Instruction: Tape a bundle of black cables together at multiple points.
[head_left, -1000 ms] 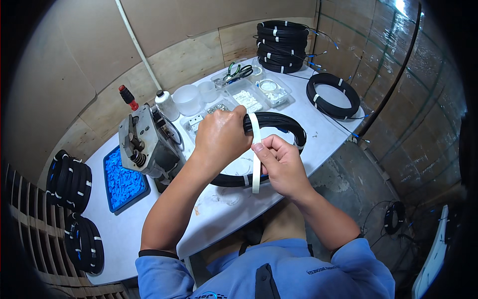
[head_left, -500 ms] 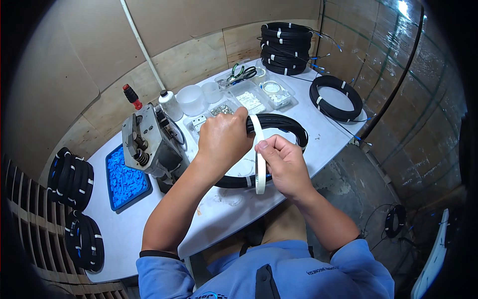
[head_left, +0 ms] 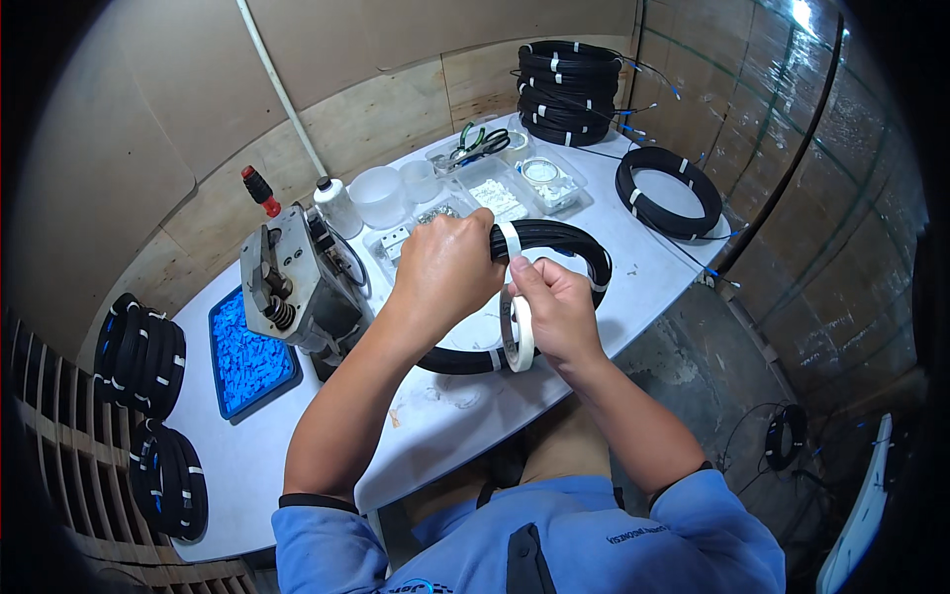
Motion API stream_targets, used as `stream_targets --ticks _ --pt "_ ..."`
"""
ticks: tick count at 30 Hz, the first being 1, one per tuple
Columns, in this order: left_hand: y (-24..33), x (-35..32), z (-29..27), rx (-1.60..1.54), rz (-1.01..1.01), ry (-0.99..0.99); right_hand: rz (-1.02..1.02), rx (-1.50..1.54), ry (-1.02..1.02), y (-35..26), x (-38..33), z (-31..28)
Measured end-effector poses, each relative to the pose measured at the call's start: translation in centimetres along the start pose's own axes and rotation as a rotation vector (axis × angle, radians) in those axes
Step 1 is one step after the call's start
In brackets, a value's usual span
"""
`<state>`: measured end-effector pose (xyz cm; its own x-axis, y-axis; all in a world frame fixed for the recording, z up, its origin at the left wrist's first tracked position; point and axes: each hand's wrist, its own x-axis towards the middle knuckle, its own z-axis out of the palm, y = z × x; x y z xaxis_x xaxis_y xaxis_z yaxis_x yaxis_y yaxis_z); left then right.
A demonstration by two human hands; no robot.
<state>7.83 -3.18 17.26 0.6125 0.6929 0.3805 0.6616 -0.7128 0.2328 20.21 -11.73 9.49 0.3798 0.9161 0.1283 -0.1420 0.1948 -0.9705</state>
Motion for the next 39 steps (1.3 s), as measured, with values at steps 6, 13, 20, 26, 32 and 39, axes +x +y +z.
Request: stream_targets --ticks 6,13,20,26,32,39 --pt "-1.1 0.2 0.2 -0.033 0.007 0.021 -0.215 -0.113 0.025 1.7 1.8 0.3" --pt "-1.2 0.3 0.0 -0.091 0.052 -0.019 -0.356 -0.263 0.072 2.7 2.7 0.3" --pt "-1.6 -0.1 0.0 -0.076 0.074 -0.004 -0.318 -0.035 0.039 2.9 2.5 1.0" --pt "-2.0 0.0 -0.2 -0.067 0.090 -0.043 -0.352 -0.095 0.054 1.5 3.1 1.1" --pt "0.3 -0.7 -0.5 -0.031 0.110 -0.045 -0.518 -0.948 0.048 6.2 3.9 -1.5" --pt "-2.2 -0.3 -1.1 -0.116 0.085 -0.080 -0.681 -0.502 -0.157 -0.6 -1.6 -2.9"
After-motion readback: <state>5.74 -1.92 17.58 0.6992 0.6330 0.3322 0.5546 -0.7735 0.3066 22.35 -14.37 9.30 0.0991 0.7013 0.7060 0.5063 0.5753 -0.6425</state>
